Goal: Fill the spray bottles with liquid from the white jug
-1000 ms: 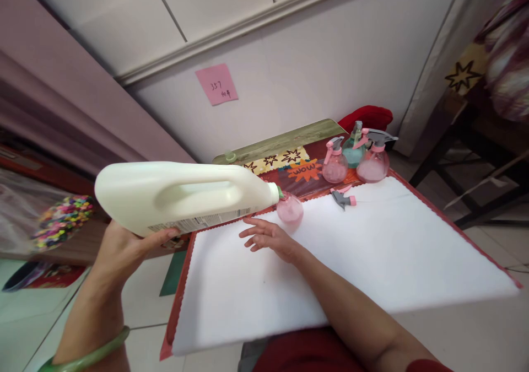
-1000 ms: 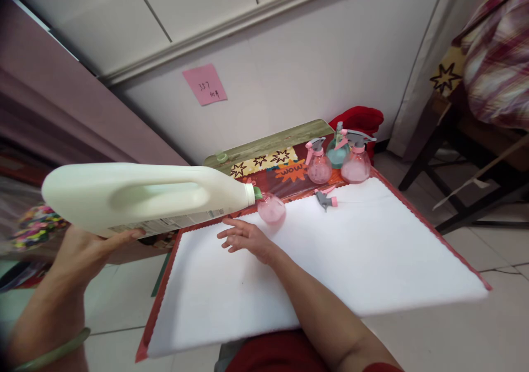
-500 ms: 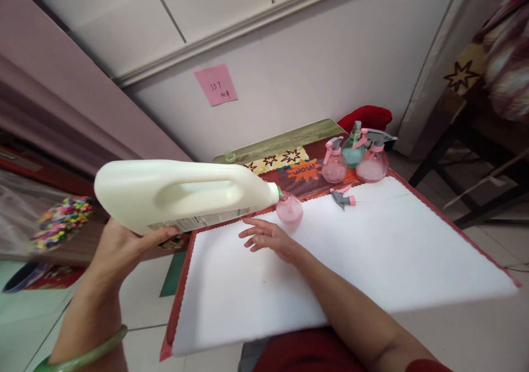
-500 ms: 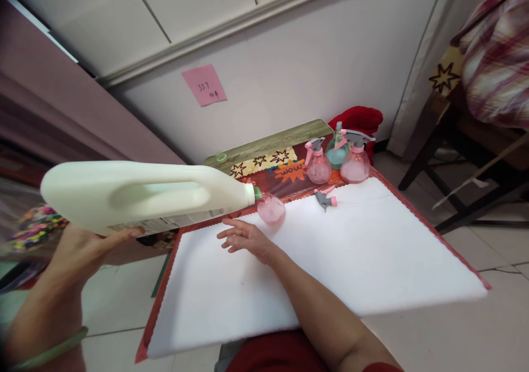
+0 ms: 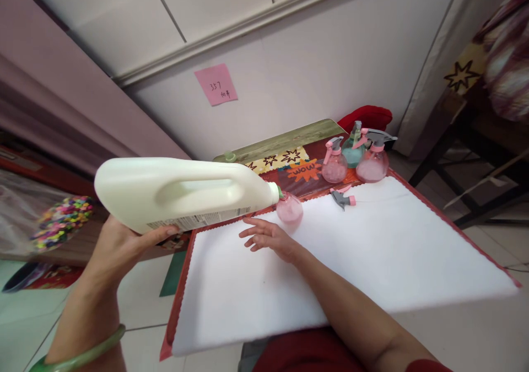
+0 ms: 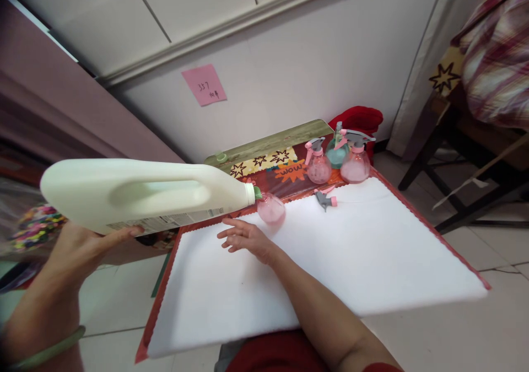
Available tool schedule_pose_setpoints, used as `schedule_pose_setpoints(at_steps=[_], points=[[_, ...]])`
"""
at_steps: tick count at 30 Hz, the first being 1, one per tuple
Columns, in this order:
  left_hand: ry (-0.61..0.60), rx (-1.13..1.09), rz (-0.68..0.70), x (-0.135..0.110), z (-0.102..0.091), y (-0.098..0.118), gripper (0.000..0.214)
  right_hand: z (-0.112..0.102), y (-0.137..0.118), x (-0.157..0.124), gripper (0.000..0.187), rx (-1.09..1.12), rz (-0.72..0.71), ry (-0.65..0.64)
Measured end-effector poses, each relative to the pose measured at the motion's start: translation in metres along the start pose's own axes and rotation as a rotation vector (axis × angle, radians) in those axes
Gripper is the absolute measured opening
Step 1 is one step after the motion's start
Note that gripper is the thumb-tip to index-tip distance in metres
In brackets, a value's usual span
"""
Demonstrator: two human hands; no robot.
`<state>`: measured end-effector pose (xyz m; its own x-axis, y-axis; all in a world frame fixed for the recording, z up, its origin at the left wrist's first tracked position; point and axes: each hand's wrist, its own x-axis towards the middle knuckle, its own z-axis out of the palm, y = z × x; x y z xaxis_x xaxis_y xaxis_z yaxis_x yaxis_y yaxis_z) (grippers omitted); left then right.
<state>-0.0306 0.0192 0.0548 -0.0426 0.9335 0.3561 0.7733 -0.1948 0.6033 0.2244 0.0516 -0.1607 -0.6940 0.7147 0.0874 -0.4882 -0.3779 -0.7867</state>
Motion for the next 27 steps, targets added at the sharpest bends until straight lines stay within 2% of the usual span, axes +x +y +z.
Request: schedule_pose_setpoints(at_steps=[10, 27], points=[[0.015, -0.053, -0.021, 0.002, 0.002, 0.008, 0.055, 0.0, 0.001, 0.0, 0.07, -0.002, -0.002, 0.006], [-0.006, -0.013, -0.017, 0.003, 0.0, 0.013, 0.06, -0.001, 0.002, 0.001, 0.069, 0.009, 0.0, 0.01]])
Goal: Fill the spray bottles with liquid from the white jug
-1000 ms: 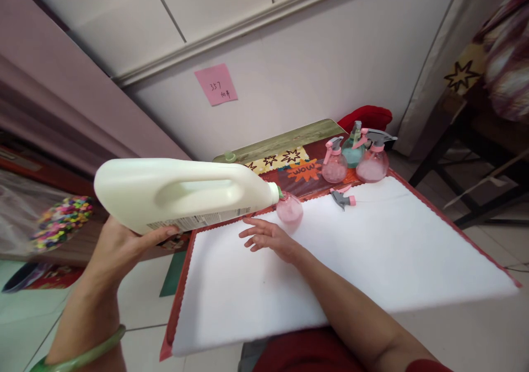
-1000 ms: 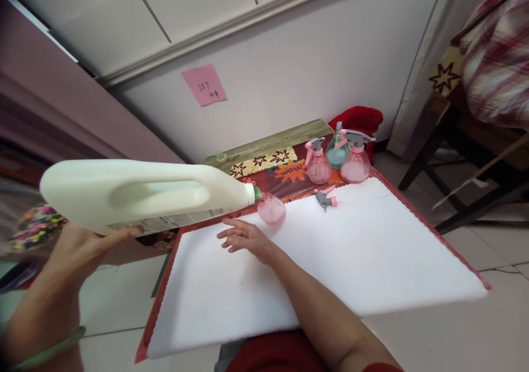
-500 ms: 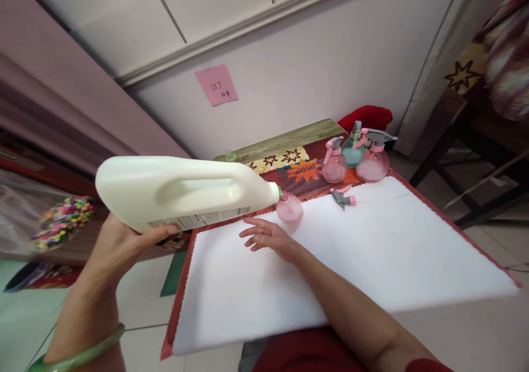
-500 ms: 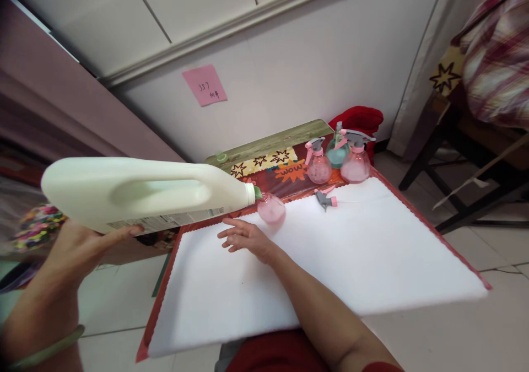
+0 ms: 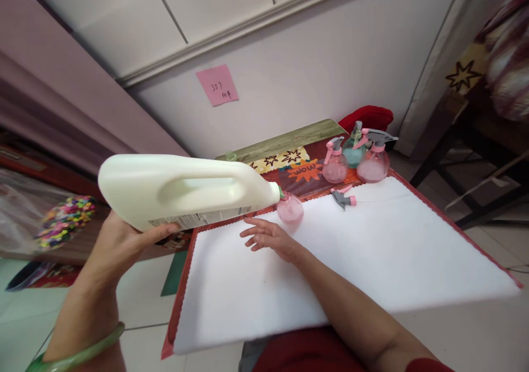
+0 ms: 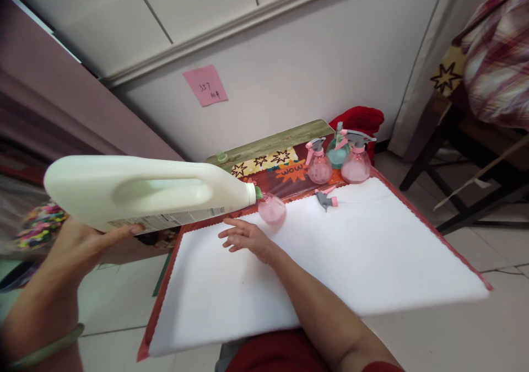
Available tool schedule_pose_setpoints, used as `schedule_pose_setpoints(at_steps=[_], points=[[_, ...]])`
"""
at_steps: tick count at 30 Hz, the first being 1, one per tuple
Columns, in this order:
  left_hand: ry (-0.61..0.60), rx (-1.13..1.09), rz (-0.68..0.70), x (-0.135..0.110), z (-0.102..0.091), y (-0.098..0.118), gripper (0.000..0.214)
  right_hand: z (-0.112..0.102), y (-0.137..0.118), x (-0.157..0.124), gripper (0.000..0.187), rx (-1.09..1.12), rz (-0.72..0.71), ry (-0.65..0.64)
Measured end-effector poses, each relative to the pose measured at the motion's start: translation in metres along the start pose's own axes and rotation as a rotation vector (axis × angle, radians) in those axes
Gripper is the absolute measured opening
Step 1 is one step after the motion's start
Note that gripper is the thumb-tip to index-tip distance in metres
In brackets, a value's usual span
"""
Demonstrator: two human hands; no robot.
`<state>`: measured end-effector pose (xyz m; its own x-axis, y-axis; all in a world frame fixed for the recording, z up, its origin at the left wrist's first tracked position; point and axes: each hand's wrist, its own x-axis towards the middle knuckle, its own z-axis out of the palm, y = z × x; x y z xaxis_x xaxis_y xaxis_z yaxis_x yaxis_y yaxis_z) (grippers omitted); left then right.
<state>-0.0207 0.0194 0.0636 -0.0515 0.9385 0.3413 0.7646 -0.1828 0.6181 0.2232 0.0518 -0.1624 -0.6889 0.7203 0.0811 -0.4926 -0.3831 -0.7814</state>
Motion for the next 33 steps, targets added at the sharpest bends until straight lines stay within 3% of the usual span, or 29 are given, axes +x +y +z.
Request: schedule_pose_setpoints(at_steps=[8, 33], points=[[-0.011, 0.036, 0.013, 0.001, 0.001, 0.0, 0.065, -0.002, 0.002, 0.0, 0.069, 0.007, -0.011, -0.005], [-0.025, 0.032, -0.044, 0.002, 0.0, 0.011, 0.055, -0.002, 0.004, 0.002, 0.068, 0.009, -0.02, -0.008]])
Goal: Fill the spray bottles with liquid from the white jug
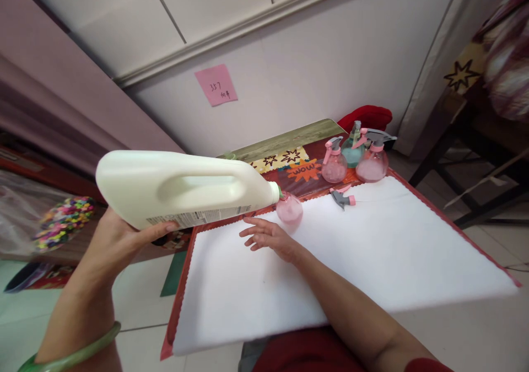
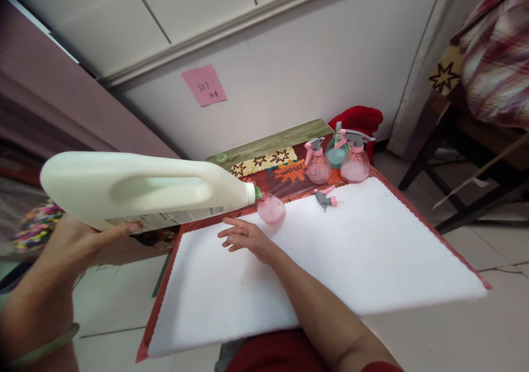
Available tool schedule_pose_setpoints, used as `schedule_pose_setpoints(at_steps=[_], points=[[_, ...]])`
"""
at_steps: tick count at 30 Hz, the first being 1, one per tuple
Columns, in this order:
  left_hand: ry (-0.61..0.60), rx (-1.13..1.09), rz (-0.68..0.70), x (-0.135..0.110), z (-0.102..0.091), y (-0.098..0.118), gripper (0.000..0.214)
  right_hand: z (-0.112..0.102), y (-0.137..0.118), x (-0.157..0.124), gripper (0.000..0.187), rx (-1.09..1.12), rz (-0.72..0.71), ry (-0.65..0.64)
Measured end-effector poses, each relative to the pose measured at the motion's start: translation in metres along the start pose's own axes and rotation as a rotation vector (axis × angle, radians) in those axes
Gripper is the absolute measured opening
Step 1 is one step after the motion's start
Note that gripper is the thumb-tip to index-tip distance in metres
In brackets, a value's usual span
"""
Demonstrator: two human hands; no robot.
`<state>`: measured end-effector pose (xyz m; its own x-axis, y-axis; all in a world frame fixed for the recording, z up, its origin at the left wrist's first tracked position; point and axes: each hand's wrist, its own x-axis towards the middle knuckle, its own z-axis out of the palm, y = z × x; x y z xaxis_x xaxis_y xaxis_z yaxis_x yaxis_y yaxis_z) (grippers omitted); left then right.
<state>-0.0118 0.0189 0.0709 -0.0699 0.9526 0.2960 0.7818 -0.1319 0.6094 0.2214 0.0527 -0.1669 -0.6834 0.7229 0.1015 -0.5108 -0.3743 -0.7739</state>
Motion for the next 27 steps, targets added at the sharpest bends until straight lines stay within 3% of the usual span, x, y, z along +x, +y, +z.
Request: schedule_pose_setpoints(at_steps=[10, 27], points=[[-0.012, 0.007, 0.013, 0.004, -0.0021, 0.001, 0.051, 0.0006, -0.0014, -0.0006, 0.067, -0.009, 0.0, 0.002], [-0.031, 0.044, -0.015, 0.0047, -0.0071, -0.0009, 0.062, 0.0003, -0.0024, -0.0009, 0.068, -0.005, -0.002, 0.004]])
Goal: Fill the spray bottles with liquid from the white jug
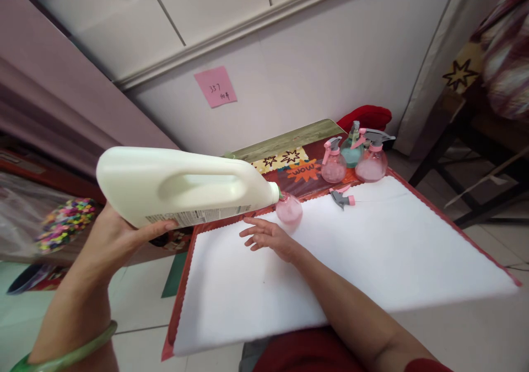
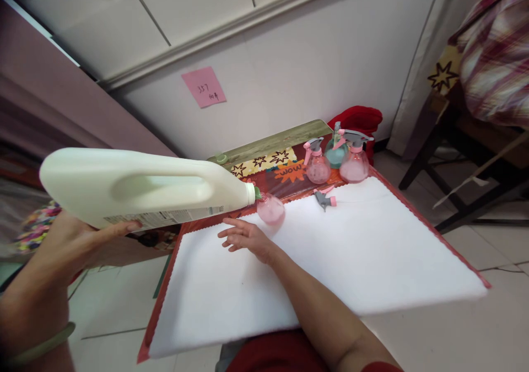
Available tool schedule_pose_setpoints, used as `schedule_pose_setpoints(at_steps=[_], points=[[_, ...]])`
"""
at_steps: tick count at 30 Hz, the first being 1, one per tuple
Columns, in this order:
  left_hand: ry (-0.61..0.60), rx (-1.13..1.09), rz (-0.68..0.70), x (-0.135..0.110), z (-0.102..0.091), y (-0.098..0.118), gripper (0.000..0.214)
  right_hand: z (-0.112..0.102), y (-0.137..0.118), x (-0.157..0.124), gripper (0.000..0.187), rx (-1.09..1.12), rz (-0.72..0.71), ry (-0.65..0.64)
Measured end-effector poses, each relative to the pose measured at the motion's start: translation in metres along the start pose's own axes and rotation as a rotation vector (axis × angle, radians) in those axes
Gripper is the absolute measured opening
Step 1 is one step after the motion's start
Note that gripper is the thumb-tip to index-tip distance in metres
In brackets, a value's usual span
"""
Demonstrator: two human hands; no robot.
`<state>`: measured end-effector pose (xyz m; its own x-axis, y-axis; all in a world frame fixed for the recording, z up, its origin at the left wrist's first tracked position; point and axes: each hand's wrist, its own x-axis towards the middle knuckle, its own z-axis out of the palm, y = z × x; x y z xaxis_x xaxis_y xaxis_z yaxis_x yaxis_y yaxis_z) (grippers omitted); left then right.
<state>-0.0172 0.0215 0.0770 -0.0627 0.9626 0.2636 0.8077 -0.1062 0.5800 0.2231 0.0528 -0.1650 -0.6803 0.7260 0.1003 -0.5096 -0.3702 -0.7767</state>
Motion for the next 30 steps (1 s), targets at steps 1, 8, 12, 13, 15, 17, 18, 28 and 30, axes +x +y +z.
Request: schedule_pose_setpoints(at_steps=[1, 8, 12, 13, 15, 17, 18, 28, 30], points=[[0.0, 0.007, 0.003, 0.0, 0.0, 0.001, 0.062, 0.0, 0.0, 0.0, 0.068, 0.0, 0.0, 0.0], [-0.006, 0.038, 0.053, 0.001, 0.0, 0.006, 0.052, 0.0, -0.001, -0.001, 0.069, -0.005, 0.001, -0.002], [0.009, 0.033, 0.058, 0.001, 0.0, 0.007, 0.054, -0.001, 0.0, 0.0, 0.07, -0.001, 0.001, -0.007], [0.008, 0.029, 0.057, 0.001, 0.0, 0.007, 0.054, -0.001, 0.0, 0.0, 0.07, -0.002, 0.002, -0.005], [0.003, 0.018, 0.048, 0.001, 0.0, 0.008, 0.053, 0.0, -0.001, 0.0, 0.07, -0.005, 0.002, 0.0], [-0.003, 0.002, 0.031, 0.001, 0.0, 0.009, 0.054, 0.001, -0.001, -0.001, 0.069, -0.006, 0.002, 0.005], [-0.007, -0.008, 0.021, 0.001, 0.0, 0.01, 0.056, 0.001, -0.002, -0.001, 0.069, -0.006, 0.002, 0.006], [0.002, 0.046, 0.049, 0.0, 0.0, 0.016, 0.055, -0.001, 0.002, 0.0, 0.069, 0.001, 0.002, 0.003], [-0.003, 0.048, 0.048, 0.0, 0.0, 0.017, 0.054, -0.001, 0.003, 0.001, 0.069, 0.001, 0.002, 0.002]])
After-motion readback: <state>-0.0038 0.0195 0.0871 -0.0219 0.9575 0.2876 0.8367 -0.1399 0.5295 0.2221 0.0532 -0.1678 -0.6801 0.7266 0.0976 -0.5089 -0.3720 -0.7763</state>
